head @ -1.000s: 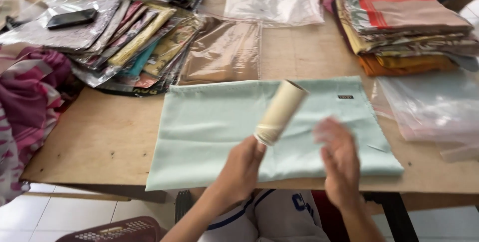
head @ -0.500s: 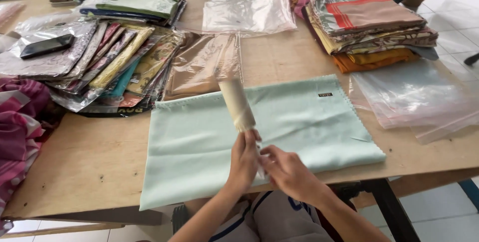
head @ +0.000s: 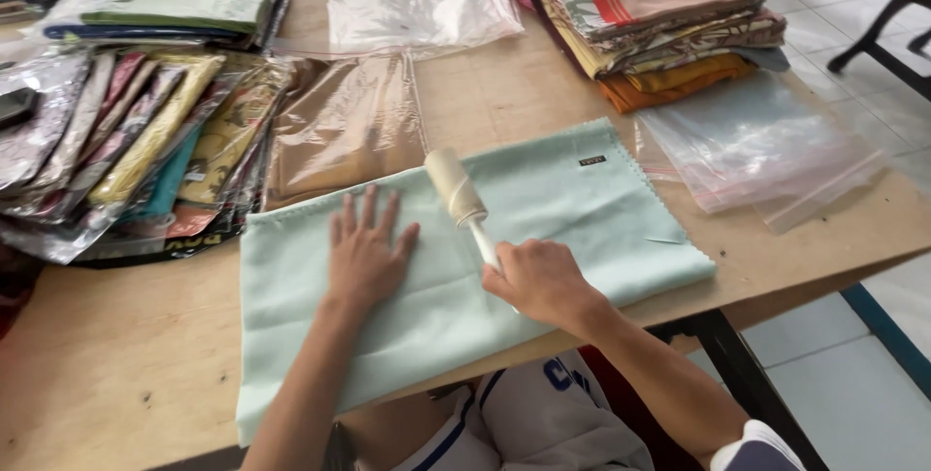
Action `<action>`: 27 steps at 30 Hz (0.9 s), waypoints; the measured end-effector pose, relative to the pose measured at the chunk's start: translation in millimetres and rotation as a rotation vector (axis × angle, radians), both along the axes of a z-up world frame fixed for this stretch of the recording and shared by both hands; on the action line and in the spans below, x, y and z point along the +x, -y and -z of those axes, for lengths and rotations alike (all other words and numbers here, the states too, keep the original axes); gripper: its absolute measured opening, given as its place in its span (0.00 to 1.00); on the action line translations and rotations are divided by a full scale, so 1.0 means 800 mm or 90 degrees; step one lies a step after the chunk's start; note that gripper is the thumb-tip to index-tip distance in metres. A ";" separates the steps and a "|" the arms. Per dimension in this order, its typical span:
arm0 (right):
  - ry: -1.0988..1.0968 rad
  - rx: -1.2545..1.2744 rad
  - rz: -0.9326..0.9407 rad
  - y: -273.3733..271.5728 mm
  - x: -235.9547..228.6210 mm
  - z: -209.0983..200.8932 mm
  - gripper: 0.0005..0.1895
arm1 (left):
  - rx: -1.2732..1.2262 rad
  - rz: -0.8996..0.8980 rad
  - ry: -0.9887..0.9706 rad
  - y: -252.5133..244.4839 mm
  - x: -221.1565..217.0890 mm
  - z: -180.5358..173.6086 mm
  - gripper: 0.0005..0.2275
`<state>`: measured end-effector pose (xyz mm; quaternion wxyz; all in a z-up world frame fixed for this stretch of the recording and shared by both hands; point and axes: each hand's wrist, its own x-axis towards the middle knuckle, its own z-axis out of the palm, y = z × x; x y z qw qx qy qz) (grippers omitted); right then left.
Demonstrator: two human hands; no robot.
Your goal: The person uses a lint roller to roll over a light blue piece of fabric laid flat on a wooden table. They repeatedly roll the tool across the fabric surface, occasionally adjusting the fabric's position with their hands.
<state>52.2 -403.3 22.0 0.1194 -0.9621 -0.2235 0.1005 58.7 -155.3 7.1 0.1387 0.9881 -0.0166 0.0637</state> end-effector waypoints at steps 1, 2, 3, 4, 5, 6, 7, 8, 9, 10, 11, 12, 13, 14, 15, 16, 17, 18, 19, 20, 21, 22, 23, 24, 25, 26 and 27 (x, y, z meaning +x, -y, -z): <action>-0.001 -0.002 0.009 0.003 0.007 0.000 0.28 | -0.002 0.009 -0.001 -0.006 0.009 0.007 0.27; -0.012 -0.042 0.020 0.006 0.013 -0.001 0.30 | 0.025 -0.014 -0.041 -0.011 0.018 0.013 0.29; -0.024 -0.081 0.029 0.009 0.018 -0.001 0.33 | 0.052 -0.038 -0.082 -0.017 0.025 0.020 0.30; -0.026 -0.082 0.036 0.028 0.028 0.000 0.33 | 0.051 -0.030 -0.083 -0.015 0.024 0.017 0.30; -0.054 -0.090 0.090 0.046 0.041 0.000 0.35 | 0.051 -0.039 -0.098 -0.014 0.023 0.013 0.31; -0.082 -0.099 0.144 0.064 0.053 -0.001 0.36 | 0.051 -0.047 -0.113 -0.014 0.022 0.010 0.31; -0.085 -0.100 0.147 0.084 0.056 -0.007 0.36 | 0.049 -0.043 -0.116 -0.013 0.023 0.010 0.31; -0.106 -0.109 0.212 0.104 0.059 -0.013 0.36 | 0.047 -0.045 -0.112 -0.013 0.023 0.010 0.32; -0.126 -0.118 0.276 0.124 0.062 -0.020 0.37 | 0.044 -0.049 -0.109 -0.013 0.023 0.010 0.32; -0.129 -0.121 0.278 0.145 0.067 -0.013 0.37 | 0.042 -0.046 -0.112 -0.013 0.023 0.011 0.32; -0.117 -0.147 0.319 0.167 0.071 -0.005 0.36 | 0.038 -0.048 -0.104 -0.014 0.023 0.012 0.32; -0.104 -0.172 0.361 0.189 0.076 0.002 0.36 | 0.035 -0.051 -0.096 -0.013 0.023 0.013 0.32; -0.106 -0.175 0.361 0.194 0.073 0.001 0.36 | 0.033 -0.050 -0.099 -0.014 0.024 0.015 0.32; -0.073 -0.165 0.381 0.200 0.071 0.001 0.35 | 0.033 -0.053 -0.102 -0.015 0.024 0.017 0.32; -0.038 -0.153 0.400 0.206 0.070 -0.001 0.35 | 0.033 -0.055 -0.102 -0.015 0.026 0.018 0.32; -0.038 -0.154 0.401 0.185 0.048 -0.013 0.35 | 0.033 -0.054 -0.103 -0.014 0.027 0.019 0.32; -0.065 -0.122 0.346 0.164 0.027 -0.025 0.36 | 0.038 -0.056 -0.105 -0.015 0.027 0.020 0.33; -0.091 -0.089 0.290 0.142 0.006 -0.037 0.38 | 0.043 -0.057 -0.108 -0.015 0.026 0.020 0.33; -0.095 -0.088 0.288 0.119 -0.012 -0.044 0.38 | 0.045 -0.059 -0.112 -0.015 0.026 0.018 0.33; -0.123 -0.115 0.188 0.096 -0.030 -0.052 0.35 | 0.039 -0.060 -0.114 -0.015 0.026 0.017 0.32; -0.147 -0.139 0.088 0.073 -0.048 -0.059 0.33 | 0.034 -0.061 -0.115 -0.014 0.027 0.016 0.32; -0.151 -0.136 0.086 0.076 -0.053 -0.048 0.33 | 0.037 -0.062 -0.118 -0.014 0.024 0.015 0.32; -0.118 -0.133 0.025 0.079 -0.057 -0.037 0.32 | 0.032 -0.064 -0.118 -0.013 0.023 0.013 0.32; -0.084 -0.129 -0.037 0.081 -0.062 -0.026 0.33 | 0.027 -0.066 -0.117 -0.013 0.022 0.011 0.31; -0.085 -0.127 -0.036 0.092 -0.054 -0.024 0.33 | 0.029 -0.066 -0.118 -0.013 0.021 0.012 0.31; -0.117 -0.168 0.034 0.103 -0.047 -0.023 0.33 | 0.026 -0.066 -0.121 -0.014 0.020 0.012 0.31; -0.147 -0.210 0.108 0.115 -0.040 -0.022 0.33 | 0.021 -0.064 -0.122 -0.013 0.021 0.013 0.32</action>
